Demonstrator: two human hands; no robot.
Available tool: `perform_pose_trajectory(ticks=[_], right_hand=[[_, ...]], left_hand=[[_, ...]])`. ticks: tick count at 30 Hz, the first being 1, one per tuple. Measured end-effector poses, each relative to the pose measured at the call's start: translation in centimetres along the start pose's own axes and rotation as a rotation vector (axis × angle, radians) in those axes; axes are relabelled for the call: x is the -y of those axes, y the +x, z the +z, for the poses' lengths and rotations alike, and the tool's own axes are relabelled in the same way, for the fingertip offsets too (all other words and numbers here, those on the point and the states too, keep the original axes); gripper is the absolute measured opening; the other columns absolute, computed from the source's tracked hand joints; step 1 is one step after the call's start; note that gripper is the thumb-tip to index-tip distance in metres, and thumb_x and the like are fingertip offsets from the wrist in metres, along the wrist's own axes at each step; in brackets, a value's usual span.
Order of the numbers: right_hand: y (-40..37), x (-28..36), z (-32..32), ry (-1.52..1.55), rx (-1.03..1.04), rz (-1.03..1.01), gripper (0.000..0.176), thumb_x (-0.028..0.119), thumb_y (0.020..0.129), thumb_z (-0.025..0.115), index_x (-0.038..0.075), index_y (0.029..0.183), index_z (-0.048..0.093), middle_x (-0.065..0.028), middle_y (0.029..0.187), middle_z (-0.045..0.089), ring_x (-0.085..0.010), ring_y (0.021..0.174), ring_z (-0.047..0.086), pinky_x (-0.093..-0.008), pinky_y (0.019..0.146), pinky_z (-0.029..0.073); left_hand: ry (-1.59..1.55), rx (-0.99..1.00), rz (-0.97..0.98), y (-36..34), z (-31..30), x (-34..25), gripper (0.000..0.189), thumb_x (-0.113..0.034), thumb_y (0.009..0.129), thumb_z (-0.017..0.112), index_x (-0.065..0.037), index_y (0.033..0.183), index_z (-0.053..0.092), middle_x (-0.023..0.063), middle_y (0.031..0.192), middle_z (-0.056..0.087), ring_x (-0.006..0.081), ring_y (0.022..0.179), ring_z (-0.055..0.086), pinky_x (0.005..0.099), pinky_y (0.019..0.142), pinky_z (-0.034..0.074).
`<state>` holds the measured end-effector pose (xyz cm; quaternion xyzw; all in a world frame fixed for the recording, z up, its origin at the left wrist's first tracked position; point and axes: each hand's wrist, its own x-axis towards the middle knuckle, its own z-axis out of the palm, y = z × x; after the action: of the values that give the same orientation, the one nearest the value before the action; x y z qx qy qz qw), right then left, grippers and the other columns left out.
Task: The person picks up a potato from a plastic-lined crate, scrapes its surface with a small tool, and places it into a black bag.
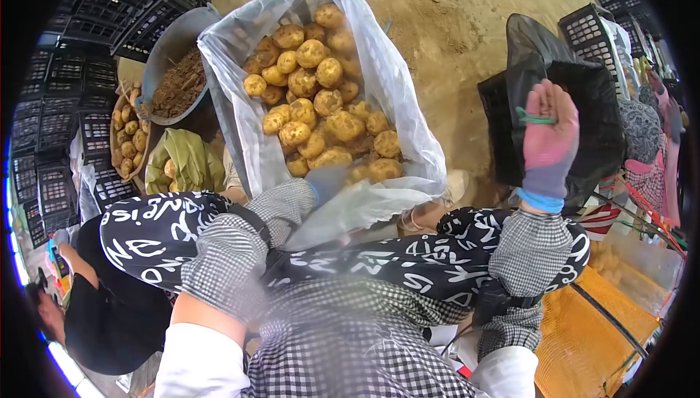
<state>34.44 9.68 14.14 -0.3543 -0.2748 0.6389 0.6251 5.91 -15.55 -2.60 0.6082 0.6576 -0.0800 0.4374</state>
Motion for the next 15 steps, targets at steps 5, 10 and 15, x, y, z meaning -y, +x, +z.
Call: perform_pose_trajectory(ticks=[5, 10, 15], right_hand=[[-3.9, -3.9, 2.4, -0.602, 0.365, -0.054, 0.035, 0.017, 0.096, 0.060, -0.004, 0.125, 0.058, -0.0151, 0.118, 0.064, -0.0238, 0.104, 0.063, -0.0365, 0.094, 0.052], [-11.2, -8.9, 5.6, -0.995, 0.828, 0.214, 0.064, 0.023, 0.090, 0.071, -0.001, 0.143, 0.045, -0.0100, 0.123, 0.061, -0.0154, 0.104, 0.063, -0.0286, 0.086, 0.052], [-13.5, -8.0, 8.0, -0.443, 0.810, 0.812, 0.085, 0.031, 0.085, 0.078, 0.001, 0.150, 0.032, -0.0090, 0.125, 0.060, -0.0141, 0.103, 0.062, -0.0279, 0.087, 0.051]], left_hand=[[-0.351, -0.113, -0.096, -2.7, -5.1, 1.3, 0.068, -0.028, 0.080, 0.076, -0.006, 0.138, 0.047, 0.0187, 0.119, 0.062, 0.0263, 0.108, 0.064, 0.0348, 0.086, 0.054], [-1.060, -0.291, 0.109, -8.8, -12.9, -2.2, 0.074, -0.014, 0.078, 0.080, -0.002, 0.141, 0.042, 0.0115, 0.124, 0.057, 0.0165, 0.114, 0.059, 0.0305, 0.093, 0.052], [-1.398, -0.314, 0.375, -11.2, -13.2, -5.2, 0.076, -0.027, 0.086, 0.077, -0.002, 0.146, 0.038, 0.0098, 0.134, 0.055, 0.0143, 0.115, 0.058, 0.0273, 0.097, 0.048]])
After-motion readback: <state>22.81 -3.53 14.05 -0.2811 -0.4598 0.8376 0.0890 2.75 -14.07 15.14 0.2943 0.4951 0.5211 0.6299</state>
